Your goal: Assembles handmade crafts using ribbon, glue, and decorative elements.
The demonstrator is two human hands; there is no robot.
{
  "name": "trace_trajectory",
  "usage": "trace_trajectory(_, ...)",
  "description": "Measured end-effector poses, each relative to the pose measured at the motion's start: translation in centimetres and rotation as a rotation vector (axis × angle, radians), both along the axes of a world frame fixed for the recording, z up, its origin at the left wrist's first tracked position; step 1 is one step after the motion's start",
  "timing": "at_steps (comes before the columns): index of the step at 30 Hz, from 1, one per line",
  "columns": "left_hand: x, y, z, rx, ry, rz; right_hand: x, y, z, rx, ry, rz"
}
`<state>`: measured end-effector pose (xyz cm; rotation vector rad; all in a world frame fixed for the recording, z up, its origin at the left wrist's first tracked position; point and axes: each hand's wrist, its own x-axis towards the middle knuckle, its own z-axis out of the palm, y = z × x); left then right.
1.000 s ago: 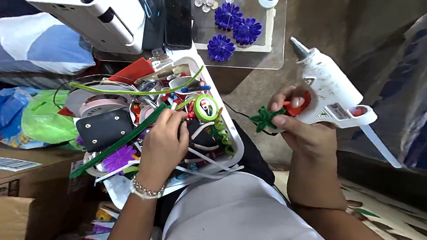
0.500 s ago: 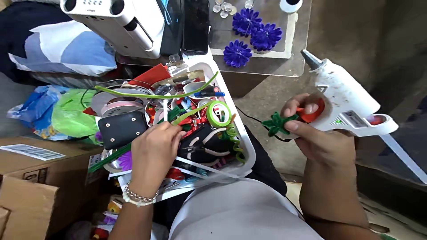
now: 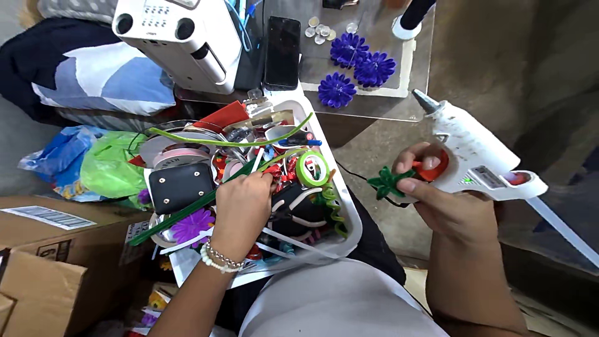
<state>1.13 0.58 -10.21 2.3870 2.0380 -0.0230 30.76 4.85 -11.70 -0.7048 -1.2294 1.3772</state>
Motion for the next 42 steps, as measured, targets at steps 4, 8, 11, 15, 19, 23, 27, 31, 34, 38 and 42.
trace_trajectory(4,0.8,0.2,0.2,-0.021,0.069,0.022,-0.2,0.2,0.0,-0.004,0.01,-0.001)
trace_trajectory(8,0.8,0.2,-0.1,0.024,0.08,0.003,-0.2,0.4,-0.1,0.01,0.028,0.021)
trace_trajectory(11,0.1,0.1,-0.3,0.039,0.035,-0.035,-0.1,0.4,-0.2,0.008,0.047,0.02)
trace_trajectory(15,0.5,0.1,-0.3,0.006,0.072,-0.021,-0.3,0.2,-0.5,-0.005,0.036,0.005)
trace_trajectory(19,1.1,0.6,-0.6,0.001,0.137,0.003,-0.4,0.1,-0.3,0.003,0.041,0.017)
trace_trajectory(23,0.4,0.5,-0.4,-0.011,0.115,-0.014,-0.2,0.0,-0.3,0.004,0.054,0.002)
trace_trajectory(27,1.3,0.2,-0.2,-0.03,0.183,0.055,-0.3,-0.1,-0.4,-0.012,0.062,-0.003)
trace_trajectory(31,1.8,0.0,0.5,-0.031,0.184,0.077,-0.3,-0.1,-0.3,0.001,0.065,0.019)
trace_trajectory(34,0.9,-0.1,1.0,0.035,0.092,0.063,-0.1,-0.1,-0.4,0.001,0.053,0.004)
trace_trajectory(38,-0.8,-0.7,1.5,0.053,-0.051,0.064,0.0,-0.2,-0.4,-0.011,0.044,-0.005)
trace_trajectory(42,-1.9,-1.5,2.0,0.068,-0.234,0.107,-0.2,-0.2,-0.4,-0.022,0.05,-0.012)
